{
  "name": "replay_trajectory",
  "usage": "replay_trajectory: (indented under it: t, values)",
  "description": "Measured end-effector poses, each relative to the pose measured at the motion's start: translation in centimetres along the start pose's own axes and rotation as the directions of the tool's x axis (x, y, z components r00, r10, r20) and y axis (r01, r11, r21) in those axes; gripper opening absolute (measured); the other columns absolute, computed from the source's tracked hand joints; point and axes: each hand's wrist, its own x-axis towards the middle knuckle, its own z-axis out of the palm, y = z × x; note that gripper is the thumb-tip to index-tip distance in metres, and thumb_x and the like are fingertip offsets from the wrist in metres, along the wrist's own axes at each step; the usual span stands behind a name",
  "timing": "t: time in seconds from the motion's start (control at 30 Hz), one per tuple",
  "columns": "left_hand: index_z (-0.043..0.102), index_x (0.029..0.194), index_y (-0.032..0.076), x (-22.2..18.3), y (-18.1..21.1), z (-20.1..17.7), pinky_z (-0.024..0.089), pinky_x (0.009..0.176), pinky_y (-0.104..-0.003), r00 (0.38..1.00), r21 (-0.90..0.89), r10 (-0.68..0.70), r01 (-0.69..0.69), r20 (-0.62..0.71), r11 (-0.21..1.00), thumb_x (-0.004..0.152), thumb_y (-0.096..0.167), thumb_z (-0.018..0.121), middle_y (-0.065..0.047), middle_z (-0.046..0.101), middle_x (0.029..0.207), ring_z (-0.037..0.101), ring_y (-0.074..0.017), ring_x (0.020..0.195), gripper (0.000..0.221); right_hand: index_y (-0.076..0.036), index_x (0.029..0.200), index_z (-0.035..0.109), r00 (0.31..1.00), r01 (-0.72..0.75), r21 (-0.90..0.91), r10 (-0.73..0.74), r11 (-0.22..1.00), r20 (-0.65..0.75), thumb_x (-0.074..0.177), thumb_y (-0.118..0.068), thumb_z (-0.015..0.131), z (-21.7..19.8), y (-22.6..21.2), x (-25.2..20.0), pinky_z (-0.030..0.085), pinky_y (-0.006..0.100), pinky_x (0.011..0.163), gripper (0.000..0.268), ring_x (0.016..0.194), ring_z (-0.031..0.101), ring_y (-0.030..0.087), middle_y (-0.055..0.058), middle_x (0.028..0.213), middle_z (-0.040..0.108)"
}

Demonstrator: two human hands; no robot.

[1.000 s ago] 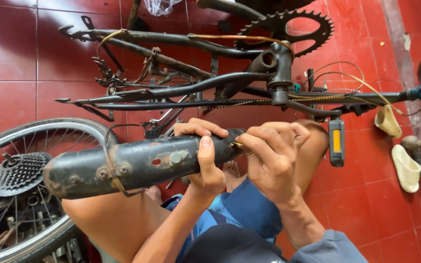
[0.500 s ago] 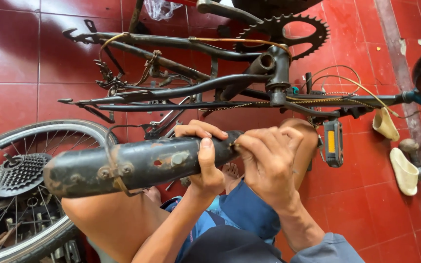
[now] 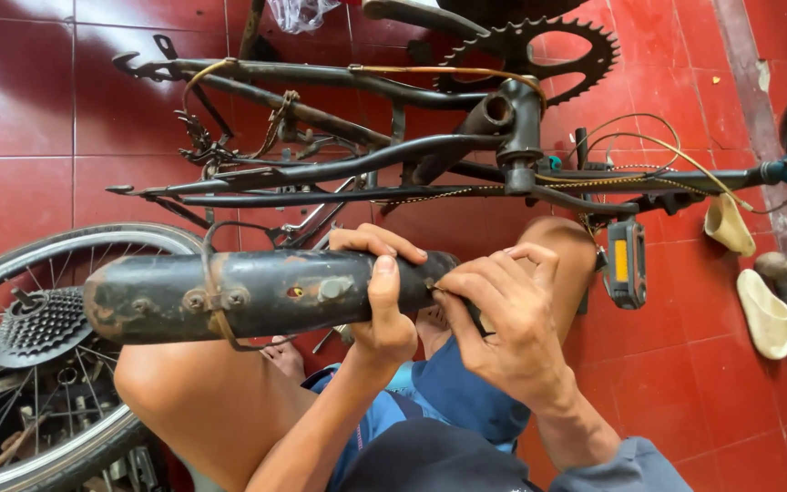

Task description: The person is cleaning a motorcycle mudguard with a brush and then sanding it with sandpaper to prepare the surface.

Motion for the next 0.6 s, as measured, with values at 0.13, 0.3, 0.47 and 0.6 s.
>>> replay_trajectory:
  t: [0.13, 0.3, 0.47, 0.6]
  values:
    - [0.039, 0.103, 0.007, -0.5, 0.5, 0.2, 0.049, 0.085, -0.029, 0.984, -0.049, -0.169, 0.172, 0.063, 0.984, 0.095, 0.015, 0.042, -0.011, 0.06, 0.091, 0.056, -0.016, 0.08, 0.012, -0.009, 0.092, 0.068, 0.987, -0.139, -0.02, 0.14, 0.99, 0.077, 0.081, -0.002, 0.075, -0.3, -0.1, 0.3, 0.034, 0.039, 0.1, 0.015, 0.084, 0.058, 0.017, 0.0, 0.09, 0.069]
    - [0.042, 0.089, 0.008, 0.1, 0.2, 0.5, 0.045, 0.082, -0.025, 1.0, -0.029, -0.023, 0.023, -0.007, 0.999, 0.099, 0.022, 0.048, -0.008, 0.062, 0.074, 0.061, -0.0192, 0.073, 0.019, -0.014, 0.091, 0.069, 1.0, -0.006, 0.018, 0.005, 1.0, 0.024, 0.089, -0.009, 0.076, 0.1, 0.9, -0.2, 0.035, 0.043, 0.099, 0.009, 0.078, 0.065, 0.017, -0.002, 0.085, 0.068]
    - [0.041, 0.09, 0.008, 0.0, 0.5, 0.4, 0.045, 0.081, -0.024, 0.999, -0.032, -0.047, 0.048, 0.009, 0.998, 0.1, 0.025, 0.048, -0.009, 0.062, 0.075, 0.061, -0.0182, 0.073, 0.02, -0.013, 0.091, 0.069, 1.0, 0.015, -0.001, -0.015, 1.0, -0.009, 0.092, -0.005, 0.073, 0.2, 0.2, 0.7, 0.035, 0.041, 0.099, 0.009, 0.073, 0.061, 0.017, -0.002, 0.084, 0.066]
    - [0.042, 0.088, 0.008, 0.0, 0.5, 0.6, 0.045, 0.079, -0.024, 0.999, -0.014, -0.049, 0.049, 0.024, 0.999, 0.099, 0.023, 0.049, -0.009, 0.062, 0.074, 0.06, -0.0182, 0.071, 0.02, -0.013, 0.091, 0.069, 1.0, 0.012, 0.0, -0.011, 1.0, -0.023, 0.094, -0.01, 0.074, 0.6, 0.7, 0.5, 0.034, 0.042, 0.099, 0.007, 0.073, 0.061, 0.017, -0.001, 0.084, 0.066]
